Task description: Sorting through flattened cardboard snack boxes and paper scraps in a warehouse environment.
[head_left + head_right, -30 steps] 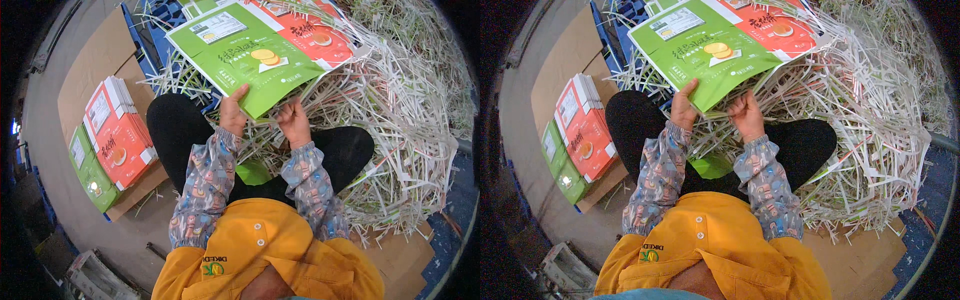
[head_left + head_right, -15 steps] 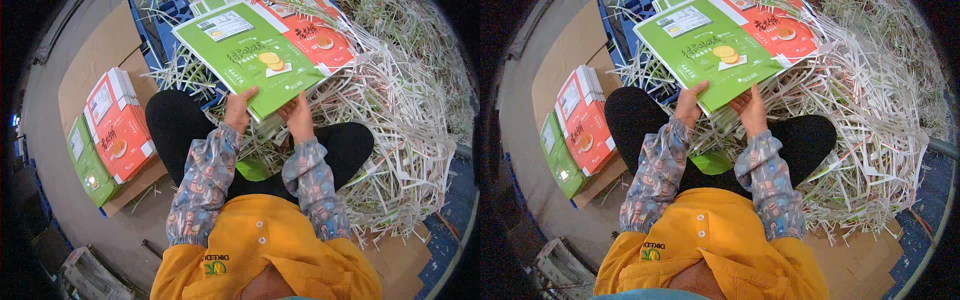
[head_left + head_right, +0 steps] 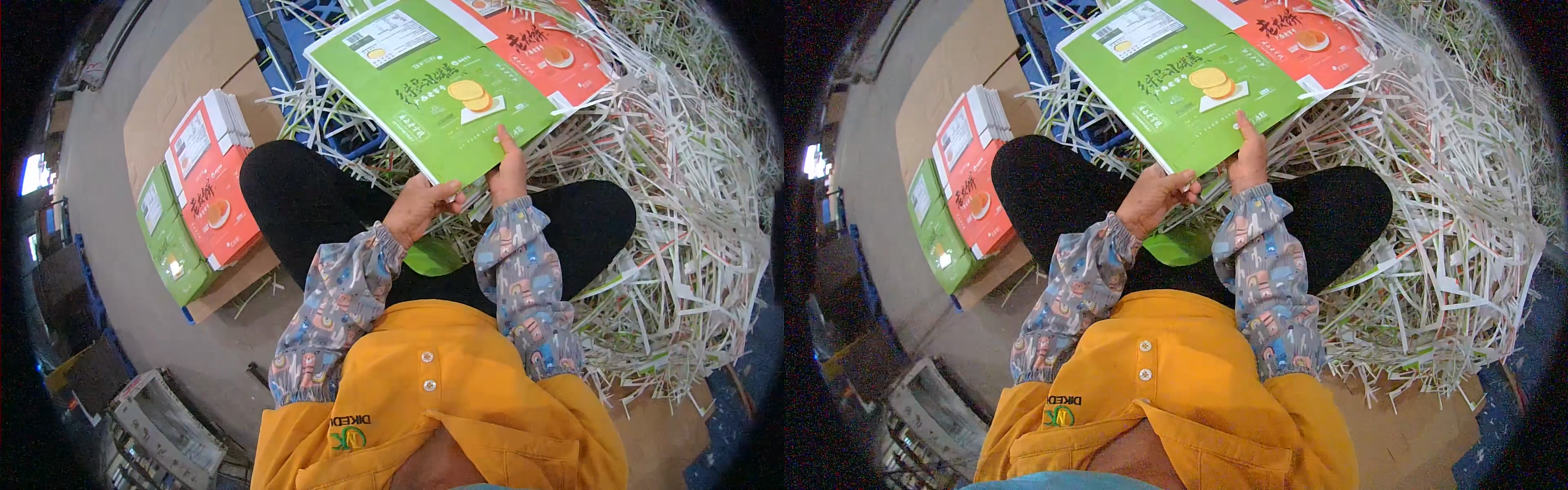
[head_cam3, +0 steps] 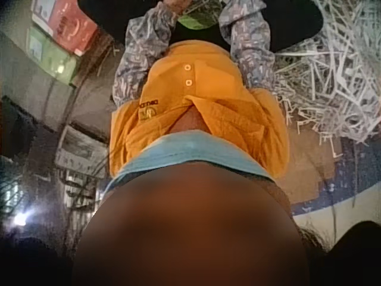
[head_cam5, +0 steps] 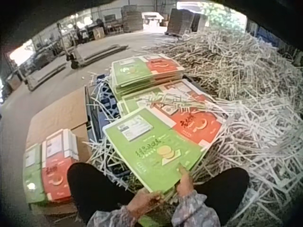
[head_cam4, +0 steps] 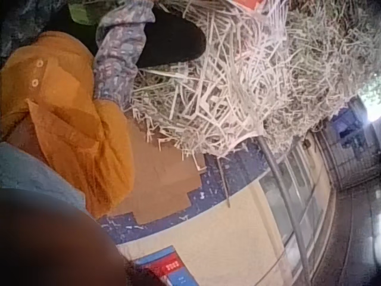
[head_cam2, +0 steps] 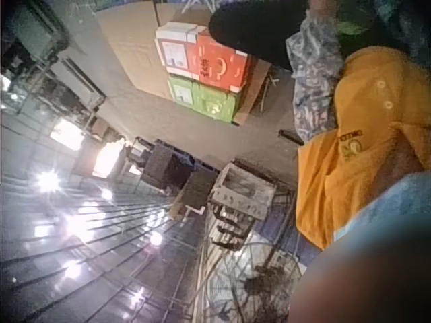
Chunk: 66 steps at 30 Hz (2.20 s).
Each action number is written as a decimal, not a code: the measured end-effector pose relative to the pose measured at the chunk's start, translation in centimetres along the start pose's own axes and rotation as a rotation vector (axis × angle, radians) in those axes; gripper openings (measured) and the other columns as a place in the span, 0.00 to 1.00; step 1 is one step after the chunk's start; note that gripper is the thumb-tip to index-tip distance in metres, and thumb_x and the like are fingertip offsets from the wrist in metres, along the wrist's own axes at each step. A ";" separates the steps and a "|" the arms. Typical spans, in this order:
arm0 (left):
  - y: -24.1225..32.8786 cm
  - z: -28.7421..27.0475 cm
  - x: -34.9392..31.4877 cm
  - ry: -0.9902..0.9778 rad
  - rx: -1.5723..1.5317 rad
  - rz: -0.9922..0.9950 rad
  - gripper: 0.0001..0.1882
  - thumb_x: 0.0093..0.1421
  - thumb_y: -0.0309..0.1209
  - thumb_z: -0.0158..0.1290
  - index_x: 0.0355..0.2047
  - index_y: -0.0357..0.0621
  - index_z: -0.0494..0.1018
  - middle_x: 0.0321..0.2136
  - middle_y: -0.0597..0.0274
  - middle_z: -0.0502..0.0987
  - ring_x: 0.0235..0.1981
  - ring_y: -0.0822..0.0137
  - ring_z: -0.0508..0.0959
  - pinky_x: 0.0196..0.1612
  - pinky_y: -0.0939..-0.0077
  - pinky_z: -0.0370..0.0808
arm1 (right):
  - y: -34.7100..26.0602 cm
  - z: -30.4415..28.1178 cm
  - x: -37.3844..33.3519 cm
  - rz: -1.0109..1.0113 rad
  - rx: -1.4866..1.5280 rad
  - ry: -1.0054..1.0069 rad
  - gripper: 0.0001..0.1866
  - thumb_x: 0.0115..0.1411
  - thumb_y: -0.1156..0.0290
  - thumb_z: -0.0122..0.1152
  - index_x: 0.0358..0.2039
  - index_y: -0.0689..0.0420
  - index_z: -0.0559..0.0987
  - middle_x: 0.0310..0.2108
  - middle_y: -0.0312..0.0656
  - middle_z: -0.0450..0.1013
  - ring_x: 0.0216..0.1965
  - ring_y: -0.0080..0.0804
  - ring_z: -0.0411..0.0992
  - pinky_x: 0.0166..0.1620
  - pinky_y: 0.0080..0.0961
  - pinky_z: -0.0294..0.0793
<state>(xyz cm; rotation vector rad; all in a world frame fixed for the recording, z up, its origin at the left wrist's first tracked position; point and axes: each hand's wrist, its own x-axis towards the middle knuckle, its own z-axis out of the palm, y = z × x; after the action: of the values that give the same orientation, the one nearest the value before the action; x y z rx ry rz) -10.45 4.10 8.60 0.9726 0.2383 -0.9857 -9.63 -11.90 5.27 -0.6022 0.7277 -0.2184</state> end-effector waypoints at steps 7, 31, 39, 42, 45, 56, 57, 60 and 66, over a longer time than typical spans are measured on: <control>0.7 -3.3 -3.6 -0.096 0.222 0.059 0.05 0.51 0.28 0.49 0.26 0.38 0.68 0.16 0.65 0.70 0.18 0.73 0.70 0.20 0.82 0.66 | -2.8 -1.5 0.4 -0.057 -0.049 -0.017 0.17 0.55 0.64 0.49 0.41 0.62 0.68 0.37 0.41 0.69 0.37 0.30 0.69 0.39 0.25 0.69; 3.9 -4.1 5.5 0.103 -0.030 0.281 0.17 0.55 0.26 0.41 0.45 0.45 0.54 0.32 0.58 0.66 0.18 0.71 0.65 0.19 0.78 0.66 | -7.6 -3.5 -1.4 -0.066 -0.129 0.067 0.18 0.51 0.68 0.53 0.42 0.63 0.67 0.35 0.41 0.69 0.32 0.29 0.70 0.33 0.22 0.71; 7.7 -5.5 3.5 0.023 0.297 0.115 0.09 0.54 0.30 0.45 0.36 0.47 0.61 0.14 0.70 0.61 0.10 0.81 0.54 0.12 0.88 0.51 | -8.1 -4.9 -0.5 0.019 -0.082 -0.065 0.18 0.54 0.66 0.50 0.43 0.62 0.66 0.38 0.44 0.69 0.36 0.34 0.70 0.39 0.28 0.71; 8.7 -8.0 2.8 0.002 0.593 0.110 0.06 0.53 0.29 0.45 0.32 0.46 0.64 0.14 0.72 0.61 0.11 0.81 0.58 0.13 0.89 0.53 | -9.0 -3.8 -1.8 0.066 0.017 -0.077 0.18 0.53 0.67 0.50 0.42 0.63 0.66 0.36 0.43 0.70 0.33 0.32 0.71 0.35 0.26 0.72; 10.0 -10.7 3.3 -0.065 1.219 0.242 0.08 0.50 0.26 0.44 0.33 0.43 0.67 0.18 0.64 0.69 0.17 0.68 0.68 0.22 0.78 0.66 | -9.5 -3.4 -2.1 0.080 0.008 -0.047 0.19 0.54 0.66 0.49 0.44 0.63 0.65 0.37 0.45 0.70 0.35 0.35 0.71 0.37 0.28 0.72; 16.8 -20.5 1.5 0.832 2.248 0.372 0.20 0.46 0.35 0.51 0.41 0.46 0.65 0.27 0.49 0.72 0.31 0.50 0.73 0.35 0.58 0.68 | -10.0 -3.5 -1.1 -0.039 0.027 -0.047 0.19 0.55 0.64 0.48 0.43 0.64 0.66 0.39 0.48 0.69 0.38 0.38 0.70 0.40 0.30 0.70; 16.1 -16.1 0.9 0.928 2.357 0.862 0.21 0.46 0.36 0.53 0.41 0.43 0.65 0.27 0.52 0.72 0.30 0.52 0.73 0.35 0.59 0.68 | -9.9 -3.1 -1.3 -0.029 -0.009 -0.032 0.19 0.55 0.64 0.48 0.43 0.63 0.66 0.39 0.47 0.69 0.37 0.38 0.70 0.40 0.30 0.70; 12.8 -7.9 0.8 0.725 1.778 0.890 0.19 0.42 0.31 0.56 0.36 0.45 0.68 0.30 0.58 0.71 0.35 0.56 0.70 0.39 0.67 0.65 | -9.2 -2.7 -1.3 0.025 0.050 -0.046 0.19 0.55 0.64 0.47 0.44 0.63 0.65 0.39 0.47 0.69 0.37 0.36 0.70 0.40 0.29 0.70; 5.1 3.3 0.2 0.238 1.424 1.175 0.15 0.42 0.30 0.58 0.32 0.45 0.71 0.34 0.59 0.70 0.37 0.60 0.69 0.39 0.71 0.65 | -8.7 -3.1 -0.8 0.051 0.080 -0.131 0.20 0.58 0.62 0.41 0.46 0.64 0.63 0.42 0.48 0.66 0.40 0.36 0.69 0.42 0.30 0.69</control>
<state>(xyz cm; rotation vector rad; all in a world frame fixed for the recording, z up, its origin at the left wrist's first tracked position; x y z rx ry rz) -7.08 2.32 13.37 2.1187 -0.9125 0.2386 -12.17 -19.99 9.05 -0.5161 0.6038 -0.1588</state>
